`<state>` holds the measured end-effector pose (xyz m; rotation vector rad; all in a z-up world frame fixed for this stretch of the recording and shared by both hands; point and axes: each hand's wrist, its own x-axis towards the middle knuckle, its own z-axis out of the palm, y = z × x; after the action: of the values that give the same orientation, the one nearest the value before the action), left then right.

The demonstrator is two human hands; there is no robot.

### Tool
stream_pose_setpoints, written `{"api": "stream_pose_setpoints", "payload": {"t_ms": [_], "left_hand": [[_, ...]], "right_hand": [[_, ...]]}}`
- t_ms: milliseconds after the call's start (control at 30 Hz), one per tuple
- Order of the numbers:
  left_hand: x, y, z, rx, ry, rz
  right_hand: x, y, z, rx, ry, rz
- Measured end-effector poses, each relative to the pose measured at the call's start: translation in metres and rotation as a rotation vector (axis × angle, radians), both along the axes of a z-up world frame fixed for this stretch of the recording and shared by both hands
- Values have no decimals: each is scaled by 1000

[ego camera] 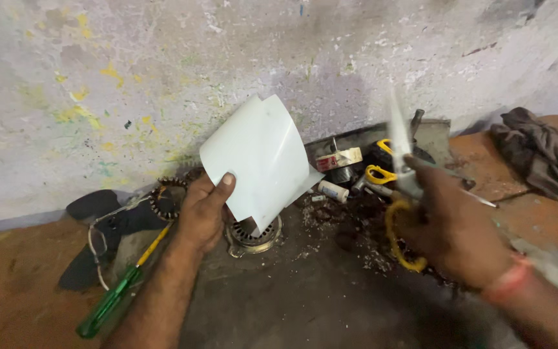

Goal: The person uses yellow-handled scissors to cut a white plastic sheet into strips. They repeatedly trim the edges and cut the material into smaller pieces on a cluttered workbench.

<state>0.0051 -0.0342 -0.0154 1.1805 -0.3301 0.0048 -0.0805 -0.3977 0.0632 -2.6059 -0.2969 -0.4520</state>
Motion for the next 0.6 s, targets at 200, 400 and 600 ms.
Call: {"api": "stream_pose_setpoints", "payload": {"t_ms": [200,400,600], "left_hand": [[6,6,-5,40,-57,32],[10,7,-12,67,-62,68],[6,5,-8,115,-90,74]], "right_hand": [[45,44,-20,-640,-271,31],[64,72,-45,-909,-196,-5],[36,88,-67,-911,5,204]]}}
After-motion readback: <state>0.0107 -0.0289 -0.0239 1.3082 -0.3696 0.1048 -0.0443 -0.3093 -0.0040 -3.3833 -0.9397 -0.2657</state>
